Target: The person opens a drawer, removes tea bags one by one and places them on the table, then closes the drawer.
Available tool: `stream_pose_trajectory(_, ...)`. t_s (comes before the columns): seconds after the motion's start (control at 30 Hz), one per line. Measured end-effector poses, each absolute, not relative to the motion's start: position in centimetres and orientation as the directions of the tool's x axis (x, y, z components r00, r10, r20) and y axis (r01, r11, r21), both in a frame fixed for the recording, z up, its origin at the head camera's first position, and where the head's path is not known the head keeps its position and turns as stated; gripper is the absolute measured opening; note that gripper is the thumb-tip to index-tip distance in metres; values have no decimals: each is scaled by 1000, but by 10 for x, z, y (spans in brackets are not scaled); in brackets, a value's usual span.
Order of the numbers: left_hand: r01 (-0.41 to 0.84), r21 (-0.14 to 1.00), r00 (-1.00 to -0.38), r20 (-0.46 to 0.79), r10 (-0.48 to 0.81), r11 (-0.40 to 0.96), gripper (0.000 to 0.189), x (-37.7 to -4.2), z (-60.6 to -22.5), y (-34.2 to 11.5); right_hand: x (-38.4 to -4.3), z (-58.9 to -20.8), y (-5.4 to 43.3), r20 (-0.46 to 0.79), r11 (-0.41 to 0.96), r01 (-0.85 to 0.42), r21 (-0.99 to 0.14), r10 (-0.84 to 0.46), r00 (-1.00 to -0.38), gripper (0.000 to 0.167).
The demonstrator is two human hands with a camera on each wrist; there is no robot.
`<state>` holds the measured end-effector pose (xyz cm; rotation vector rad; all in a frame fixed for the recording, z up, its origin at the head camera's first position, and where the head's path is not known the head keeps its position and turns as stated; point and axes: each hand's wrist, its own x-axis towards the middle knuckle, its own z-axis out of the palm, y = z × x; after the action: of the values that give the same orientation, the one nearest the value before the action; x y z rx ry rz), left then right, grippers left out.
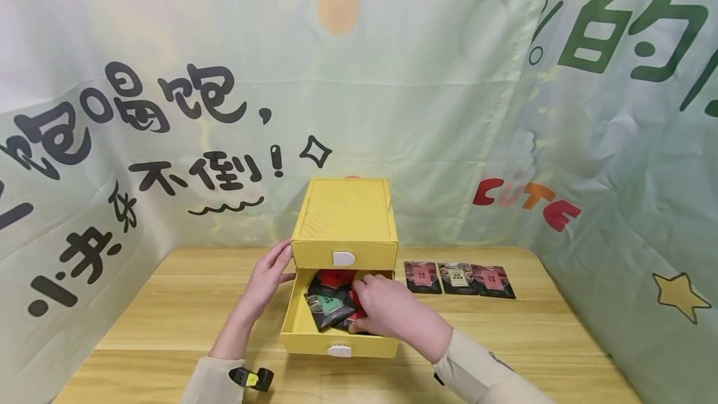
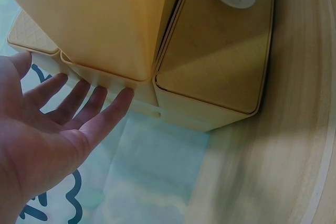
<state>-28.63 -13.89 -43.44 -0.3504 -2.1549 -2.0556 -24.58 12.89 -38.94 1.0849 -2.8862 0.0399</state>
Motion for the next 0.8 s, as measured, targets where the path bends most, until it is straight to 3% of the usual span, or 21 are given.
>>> stream_pose_trajectory(0.33,261,965,-964,258,68,39,48,-287,-435,-139,-245,-392,125,83,766,-642,24,-642,-762,60)
stream_pose_trajectory(0.57,266,963,-962,263,67,40,48,-287,-435,-139,-244,-395,127,155,741,-671,3,-663,-732,55)
stream_pose_trajectory(0.8,270,962,-961,267,69,36,48,-286,-435,-139,-246,-397,129,191,724,-680,-118,-655,-731,55)
